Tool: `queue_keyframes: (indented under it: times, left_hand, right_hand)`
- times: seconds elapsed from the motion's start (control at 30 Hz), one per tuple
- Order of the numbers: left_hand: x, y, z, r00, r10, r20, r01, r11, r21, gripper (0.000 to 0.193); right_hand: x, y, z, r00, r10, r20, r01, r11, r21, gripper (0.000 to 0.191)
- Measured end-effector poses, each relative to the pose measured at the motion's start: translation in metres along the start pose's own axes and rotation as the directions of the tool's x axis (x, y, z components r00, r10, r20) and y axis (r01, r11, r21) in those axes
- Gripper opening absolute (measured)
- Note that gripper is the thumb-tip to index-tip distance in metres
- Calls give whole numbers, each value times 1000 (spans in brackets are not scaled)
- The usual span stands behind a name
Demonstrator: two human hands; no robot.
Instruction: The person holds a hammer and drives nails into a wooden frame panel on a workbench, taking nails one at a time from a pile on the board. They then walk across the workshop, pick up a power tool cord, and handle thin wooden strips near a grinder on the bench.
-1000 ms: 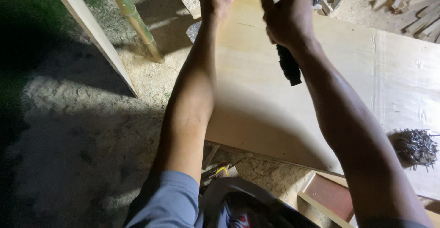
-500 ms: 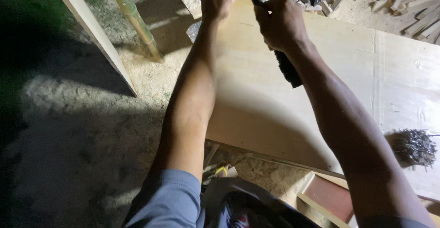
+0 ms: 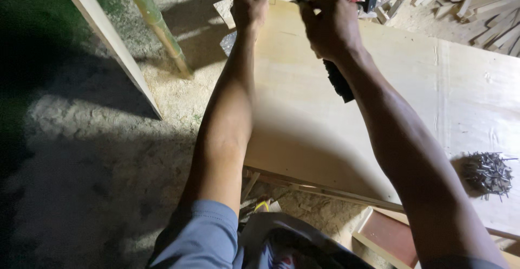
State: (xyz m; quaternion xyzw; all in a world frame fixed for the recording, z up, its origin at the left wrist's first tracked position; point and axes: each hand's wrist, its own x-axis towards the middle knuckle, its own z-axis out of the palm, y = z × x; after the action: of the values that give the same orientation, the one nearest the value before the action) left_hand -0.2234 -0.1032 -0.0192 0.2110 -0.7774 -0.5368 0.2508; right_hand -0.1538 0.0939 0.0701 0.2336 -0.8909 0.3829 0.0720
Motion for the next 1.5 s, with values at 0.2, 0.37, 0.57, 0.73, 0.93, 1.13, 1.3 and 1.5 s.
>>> queue_keyframes:
  times: [0.2,0.37,0.57,0.73,0.93,1.13,1.3,1.5]
  left_hand:
    - [3,-7,-12,998,63,-10,-64,998,-26,28]
    - [10,-7,-13,917,374,-137,-369,927,64,15]
    - [5,-8,-23,994,110,-13,-110,994,4,15]
    - [5,8,-24,999,-1,40,2,1000,-23,13]
    - [2,-1,-35,994,95,-49,-95,995,7,12]
    - [6,-2,-27,964,194,-183,-192,981,29,21]
    - [10,9,-27,926,362,-112,-328,913,241,18]
    - [-15,40,-17,919,365,-148,-327,917,229,15]
  right_hand:
    - [1,-2,15,916,-338,-217,306,937,-168,34]
    - [12,-3,14,988,140,69,-139,990,-22,23]
    - [8,-8,25,834,-409,-371,352,911,-214,35]
    - [9,-10,24,980,183,84,-180,983,-33,25]
    - [16,-7,25,818,-538,-206,394,783,-481,32]
    - [7,-18,37,983,-159,94,178,947,-266,38]
    - [-19,-18,29,918,-347,-191,246,877,-411,32]
    - [-86,-5,-10,998,-1,-55,-11,975,-221,30]
